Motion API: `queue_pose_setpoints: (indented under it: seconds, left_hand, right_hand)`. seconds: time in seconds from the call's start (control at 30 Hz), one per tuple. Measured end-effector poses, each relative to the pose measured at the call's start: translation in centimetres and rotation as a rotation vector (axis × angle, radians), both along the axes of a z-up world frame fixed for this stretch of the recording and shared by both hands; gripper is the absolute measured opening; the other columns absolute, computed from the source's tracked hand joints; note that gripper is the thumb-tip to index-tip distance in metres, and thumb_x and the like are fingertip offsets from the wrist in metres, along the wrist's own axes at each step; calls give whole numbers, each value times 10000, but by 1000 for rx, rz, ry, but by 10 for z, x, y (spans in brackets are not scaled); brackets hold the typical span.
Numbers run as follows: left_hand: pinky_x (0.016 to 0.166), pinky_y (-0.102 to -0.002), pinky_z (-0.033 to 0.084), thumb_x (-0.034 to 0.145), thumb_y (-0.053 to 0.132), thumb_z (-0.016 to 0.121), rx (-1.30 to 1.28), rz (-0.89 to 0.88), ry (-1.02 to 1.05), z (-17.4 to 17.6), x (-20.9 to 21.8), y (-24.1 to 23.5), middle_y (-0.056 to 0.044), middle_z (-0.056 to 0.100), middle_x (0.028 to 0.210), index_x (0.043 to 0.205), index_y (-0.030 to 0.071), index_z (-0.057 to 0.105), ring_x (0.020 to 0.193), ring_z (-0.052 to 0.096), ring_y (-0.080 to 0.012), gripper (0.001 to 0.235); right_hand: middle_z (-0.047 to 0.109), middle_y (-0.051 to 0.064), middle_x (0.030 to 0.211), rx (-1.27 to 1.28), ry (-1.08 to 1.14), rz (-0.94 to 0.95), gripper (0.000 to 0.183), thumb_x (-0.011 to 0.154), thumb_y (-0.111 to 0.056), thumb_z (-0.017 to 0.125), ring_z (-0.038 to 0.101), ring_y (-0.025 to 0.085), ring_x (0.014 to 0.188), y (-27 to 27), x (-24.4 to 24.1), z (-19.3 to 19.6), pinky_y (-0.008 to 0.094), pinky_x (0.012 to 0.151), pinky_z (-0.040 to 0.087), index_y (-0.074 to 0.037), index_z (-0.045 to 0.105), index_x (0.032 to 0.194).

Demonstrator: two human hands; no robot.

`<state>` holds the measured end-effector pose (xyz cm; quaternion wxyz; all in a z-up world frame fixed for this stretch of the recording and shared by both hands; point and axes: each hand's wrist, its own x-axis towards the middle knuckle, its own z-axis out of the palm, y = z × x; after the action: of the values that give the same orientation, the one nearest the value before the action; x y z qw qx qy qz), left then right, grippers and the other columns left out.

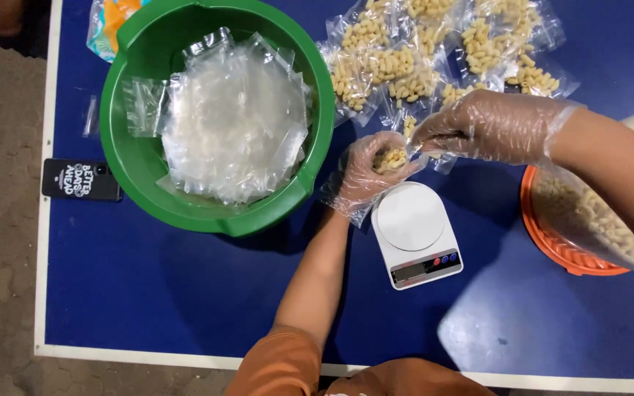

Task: Weighing individual portions of snacks on a digital scale and placing them into small plastic bags.

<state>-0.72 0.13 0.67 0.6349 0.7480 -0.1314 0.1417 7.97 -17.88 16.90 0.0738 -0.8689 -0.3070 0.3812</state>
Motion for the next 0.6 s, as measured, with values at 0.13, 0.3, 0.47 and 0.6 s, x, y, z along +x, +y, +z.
queue_pose_setpoints:
  seconds: [0.13, 0.3, 0.47, 0.6]
  left_hand:
    - [728, -262, 592, 763, 351, 901, 8, -5, 1, -2, 1, 1, 42, 725, 979, 1003, 183, 652, 821, 713, -105, 384]
    - [801, -270, 579, 770, 299, 910, -19, -22, -11, -1, 3, 1, 31, 721, 998, 1015, 166, 659, 881, 702, -109, 375]
    - [829, -279, 577, 787, 263, 903, -53, -32, -51, -9, 6, -1, 21, 705, 995, 1005, 147, 645, 889, 693, -121, 357]
    - [828, -272, 579, 786, 287, 901, -11, -28, -17, -4, 5, 0, 32, 707, 1001, 1002, 158, 642, 894, 698, -118, 361]
  right_hand:
    - [639, -119, 1472, 30, 16, -39, 459, 944, -418, 554, 665, 197, 1286, 7, -5, 11, 442, 1058, 520, -356, 660, 1386]
    - [636, -1, 1449, 25, -6, -52, 553, 950, -451, 510, 663, 266, 1255, 4, 2, 6, 451, 1026, 500, -356, 544, 1494]
    - [748, 15, 1239, -78, -48, -96, 381, 1006, -422, 499, 727, 274, 1094, 5, 3, 7, 439, 961, 532, -255, 669, 1304]
    - [779, 3, 1132, -193, 2, -127, 352, 1006, -443, 519, 736, 238, 992, 11, 0, 17, 399, 924, 532, -209, 713, 1182]
